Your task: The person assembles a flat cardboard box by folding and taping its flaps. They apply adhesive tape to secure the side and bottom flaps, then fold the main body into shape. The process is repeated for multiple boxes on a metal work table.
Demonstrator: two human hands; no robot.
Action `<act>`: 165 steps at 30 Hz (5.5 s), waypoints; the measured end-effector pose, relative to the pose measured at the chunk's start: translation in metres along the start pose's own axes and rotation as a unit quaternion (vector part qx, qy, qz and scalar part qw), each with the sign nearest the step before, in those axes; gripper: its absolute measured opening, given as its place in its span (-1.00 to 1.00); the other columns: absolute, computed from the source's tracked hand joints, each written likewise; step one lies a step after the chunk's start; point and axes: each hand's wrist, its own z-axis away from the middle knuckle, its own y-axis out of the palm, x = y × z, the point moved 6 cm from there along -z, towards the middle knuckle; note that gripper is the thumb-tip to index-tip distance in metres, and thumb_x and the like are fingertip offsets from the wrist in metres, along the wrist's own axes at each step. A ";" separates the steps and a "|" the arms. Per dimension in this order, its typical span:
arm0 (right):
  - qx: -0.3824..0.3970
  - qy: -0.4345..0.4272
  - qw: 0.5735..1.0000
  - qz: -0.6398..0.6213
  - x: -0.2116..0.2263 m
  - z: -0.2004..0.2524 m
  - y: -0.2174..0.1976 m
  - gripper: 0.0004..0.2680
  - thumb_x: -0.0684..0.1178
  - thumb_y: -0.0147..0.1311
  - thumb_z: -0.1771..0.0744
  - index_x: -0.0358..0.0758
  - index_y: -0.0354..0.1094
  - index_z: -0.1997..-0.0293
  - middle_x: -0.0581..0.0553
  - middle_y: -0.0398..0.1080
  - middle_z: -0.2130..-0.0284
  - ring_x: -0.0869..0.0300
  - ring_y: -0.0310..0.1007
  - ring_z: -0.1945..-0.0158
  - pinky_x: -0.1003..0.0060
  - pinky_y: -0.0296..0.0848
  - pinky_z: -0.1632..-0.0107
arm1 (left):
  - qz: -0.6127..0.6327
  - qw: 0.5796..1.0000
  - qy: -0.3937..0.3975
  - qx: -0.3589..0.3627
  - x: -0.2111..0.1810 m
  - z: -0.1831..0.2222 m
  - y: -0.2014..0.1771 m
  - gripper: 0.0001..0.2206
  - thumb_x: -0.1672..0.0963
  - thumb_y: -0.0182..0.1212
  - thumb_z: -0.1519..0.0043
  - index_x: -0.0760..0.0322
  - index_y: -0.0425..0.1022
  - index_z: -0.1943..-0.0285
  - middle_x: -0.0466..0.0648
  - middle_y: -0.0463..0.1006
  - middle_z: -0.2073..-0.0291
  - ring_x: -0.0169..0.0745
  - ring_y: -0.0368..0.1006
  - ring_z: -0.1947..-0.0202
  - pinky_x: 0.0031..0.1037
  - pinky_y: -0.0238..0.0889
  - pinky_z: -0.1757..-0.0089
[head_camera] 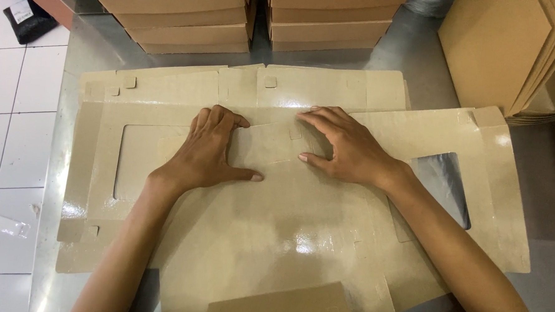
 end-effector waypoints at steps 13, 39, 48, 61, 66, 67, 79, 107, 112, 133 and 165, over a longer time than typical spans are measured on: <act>-0.034 0.025 0.998 -0.038 -0.001 0.002 0.000 -0.48 0.06 0.25 -0.26 -0.25 0.22 -0.35 -0.23 0.31 -0.16 -0.16 0.18 -0.37 -0.16 0.29 -0.26 | -0.162 0.985 0.039 -0.044 -0.012 0.009 0.019 -0.19 0.00 0.64 0.16 0.16 0.17 -0.22 -0.03 0.37 0.04 0.01 0.20 -0.14 0.00 -0.22 -0.36; -0.189 0.022 0.981 -0.049 -0.038 0.002 0.000 -0.70 -0.17 0.03 -0.24 -0.10 0.47 -0.08 -0.04 0.43 0.23 0.00 0.42 -0.02 0.08 0.42 -0.03 | -0.344 0.921 0.049 -0.174 -0.049 0.034 0.044 -0.40 0.09 0.62 0.12 0.18 0.25 0.02 -0.07 0.56 0.38 -0.16 0.53 0.26 -0.13 0.13 -0.17; -0.171 -0.096 0.973 -0.118 -0.020 0.005 -0.022 -0.70 -0.24 0.05 -0.21 -0.18 0.54 -0.01 -0.22 0.46 0.03 -0.15 0.38 -0.13 -0.07 0.27 -0.22 | -0.354 0.904 0.103 -0.218 -0.078 0.049 0.038 -0.44 0.20 0.53 0.09 0.29 0.45 -0.14 -0.04 0.50 0.30 -0.08 0.46 0.17 -0.14 0.15 -0.10; -0.006 0.044 0.981 -0.191 0.022 0.009 -0.036 -0.79 -0.05 -0.04 -0.37 -0.23 0.59 0.26 -0.17 0.59 0.45 0.13 0.49 0.38 0.21 0.42 0.22 | -0.343 0.884 0.215 -0.235 -0.087 0.053 0.040 -0.61 0.25 0.46 -0.02 0.20 0.47 -0.02 -0.08 0.48 0.31 -0.10 0.44 0.11 -0.04 0.06 -0.20; 0.166 0.194 0.950 -0.179 0.000 0.011 -0.010 -0.62 0.24 0.15 -0.24 -0.07 0.55 -0.08 0.04 0.54 0.28 0.36 0.48 0.18 0.48 0.40 0.22 | -0.396 0.878 0.169 -0.210 -0.110 0.076 0.049 -0.52 0.26 0.39 0.05 0.29 0.38 -0.07 -0.11 0.38 0.28 -0.23 0.33 0.31 -0.35 0.27 -0.03; 0.166 0.194 0.950 -0.179 -0.002 0.012 -0.009 -0.62 0.24 0.15 -0.24 -0.07 0.55 -0.08 0.04 0.54 0.28 0.36 0.48 0.18 0.48 0.40 0.22 | -0.396 0.878 0.169 -0.209 -0.112 0.079 0.051 -0.52 0.26 0.39 0.05 0.29 0.38 -0.07 -0.11 0.38 0.28 -0.23 0.33 0.31 -0.35 0.27 -0.03; 0.249 0.106 0.961 -0.056 -0.006 0.024 -0.003 -0.39 0.40 0.20 -0.15 0.17 0.29 -0.34 0.00 0.24 -0.37 0.08 0.22 -0.39 -0.08 0.17 -0.37 | -0.439 0.876 0.060 -0.192 -0.071 0.064 0.055 -0.16 0.27 0.42 0.28 0.05 0.31 -0.33 -0.24 0.34 0.37 -0.27 0.26 0.40 -0.44 0.19 0.30; -0.167 -0.045 0.971 -0.168 0.015 0.037 -0.040 -0.72 -0.12 0.27 -0.27 -0.38 0.46 -0.06 -0.37 0.56 0.16 -0.13 0.57 0.04 -0.02 0.52 -0.01 | -0.279 0.950 0.113 -0.085 -0.057 0.036 0.078 -0.41 -0.14 0.07 -0.31 0.21 0.34 -0.43 0.15 0.38 -0.29 0.14 0.34 -0.27 0.01 0.06 -0.17; -0.144 -0.082 0.976 -0.142 0.013 0.034 -0.020 -0.73 -0.05 0.17 -0.34 -0.34 0.46 -0.13 -0.38 0.51 0.25 -0.11 0.53 0.19 0.01 0.46 0.12 | -0.294 0.948 0.095 -0.078 -0.059 0.038 0.081 -0.41 -0.14 -0.01 -0.35 0.20 0.31 -0.46 0.14 0.36 -0.33 0.12 0.29 -0.31 -0.09 0.09 -0.11; -0.045 -0.108 0.976 0.184 0.014 0.038 0.020 -0.69 0.15 -0.13 -0.42 0.07 0.33 -0.31 -0.10 0.31 -0.31 0.06 0.22 -0.40 0.05 0.27 -0.31 | -0.242 0.941 0.151 -0.183 -0.073 0.035 0.062 -0.17 -0.17 0.26 -0.17 0.40 0.20 -0.51 0.26 0.26 -0.42 0.27 0.06 -0.48 0.07 -0.13 -0.32; 0.003 0.207 0.971 -0.116 -0.042 0.022 -0.027 -0.82 0.01 0.36 -0.23 -0.27 0.57 0.27 -0.15 0.50 0.54 0.18 0.37 0.52 0.29 0.32 0.42 | -0.267 0.934 0.183 -0.153 -0.067 0.033 0.090 -0.28 -0.23 0.11 -0.22 0.25 0.38 -0.42 0.33 0.33 -0.32 0.38 0.22 -0.37 0.22 0.06 -0.22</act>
